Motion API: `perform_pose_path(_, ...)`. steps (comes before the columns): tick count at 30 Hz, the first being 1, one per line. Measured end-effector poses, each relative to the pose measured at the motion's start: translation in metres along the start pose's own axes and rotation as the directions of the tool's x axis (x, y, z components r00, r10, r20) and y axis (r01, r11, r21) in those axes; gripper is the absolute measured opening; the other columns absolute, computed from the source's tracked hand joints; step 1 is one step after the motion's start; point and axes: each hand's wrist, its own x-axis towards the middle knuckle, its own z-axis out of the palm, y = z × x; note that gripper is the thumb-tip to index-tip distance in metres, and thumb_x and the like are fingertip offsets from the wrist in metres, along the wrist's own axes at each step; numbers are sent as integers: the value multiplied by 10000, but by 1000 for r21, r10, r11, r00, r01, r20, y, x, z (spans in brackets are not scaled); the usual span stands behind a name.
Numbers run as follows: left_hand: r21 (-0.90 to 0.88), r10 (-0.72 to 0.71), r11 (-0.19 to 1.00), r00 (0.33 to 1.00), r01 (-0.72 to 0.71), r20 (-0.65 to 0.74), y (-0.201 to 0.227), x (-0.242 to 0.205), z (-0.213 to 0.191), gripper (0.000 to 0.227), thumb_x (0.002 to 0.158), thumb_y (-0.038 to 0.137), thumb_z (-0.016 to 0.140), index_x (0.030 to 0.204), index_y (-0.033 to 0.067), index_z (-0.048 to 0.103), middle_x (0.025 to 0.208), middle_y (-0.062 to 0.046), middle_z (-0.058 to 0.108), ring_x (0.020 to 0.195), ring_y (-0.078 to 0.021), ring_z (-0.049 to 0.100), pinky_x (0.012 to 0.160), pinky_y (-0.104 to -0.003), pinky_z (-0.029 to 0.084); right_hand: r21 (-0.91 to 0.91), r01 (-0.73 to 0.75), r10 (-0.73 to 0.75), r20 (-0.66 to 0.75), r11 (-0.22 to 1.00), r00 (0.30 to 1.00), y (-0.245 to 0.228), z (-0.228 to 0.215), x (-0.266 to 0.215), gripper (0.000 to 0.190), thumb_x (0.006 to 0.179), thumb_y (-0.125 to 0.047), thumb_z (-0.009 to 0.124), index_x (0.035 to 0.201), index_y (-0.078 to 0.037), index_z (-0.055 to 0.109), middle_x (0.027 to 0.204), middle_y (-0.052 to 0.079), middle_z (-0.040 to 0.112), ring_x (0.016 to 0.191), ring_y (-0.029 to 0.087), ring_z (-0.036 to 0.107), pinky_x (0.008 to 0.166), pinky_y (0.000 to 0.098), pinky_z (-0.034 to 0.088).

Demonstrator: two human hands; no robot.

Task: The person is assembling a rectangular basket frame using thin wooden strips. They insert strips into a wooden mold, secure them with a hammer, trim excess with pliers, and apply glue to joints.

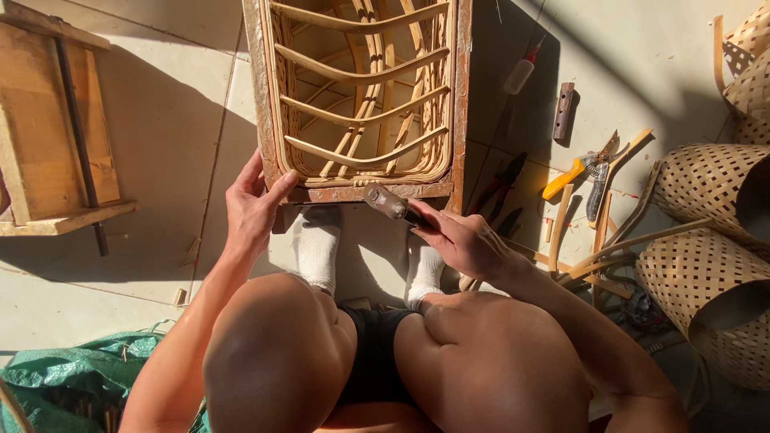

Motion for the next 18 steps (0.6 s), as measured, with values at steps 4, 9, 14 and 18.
perform_pose_path(4,496,390,805,920,-326,-27,-5,-3,4,639,929,128,819,1490,42,524,1411,-150,607,1293,-246,593,1092,-411,490,-69,78,-77,13,995,997,0,3,4,546,925,-52,734,1430,14,539,817,172,621,642,299,629,586,386,514)
perform_pose_path(9,657,630,-49,487,-752,605,-11,-20,20,453,926,224,838,1335,134,665,1323,-48,620,1254,-256,596,1166,-517,360,256,-174,258,-342,951,904,-60,27,-70,874,742,-246,860,1448,36,430,1319,264,435,1224,342,513,979,390,548)
perform_pose_path(14,571,413,-153,473,-806,778,-16,-12,43,343,948,249,730,1268,126,716,1435,-75,580,1250,-250,553,1161,-509,341,312,-256,335,-235,915,912,-82,28,-93,884,753,-291,850,1464,13,420,1300,251,464,1203,340,530,968,399,541)
perform_pose_path(18,605,341,-185,527,-774,779,-24,-7,35,382,870,199,698,1247,144,715,1467,-130,530,1293,-310,534,1132,-513,362,384,-263,374,-251,885,893,-89,42,-101,893,762,-327,842,1476,-5,413,1286,241,488,1187,339,543,958,406,535)
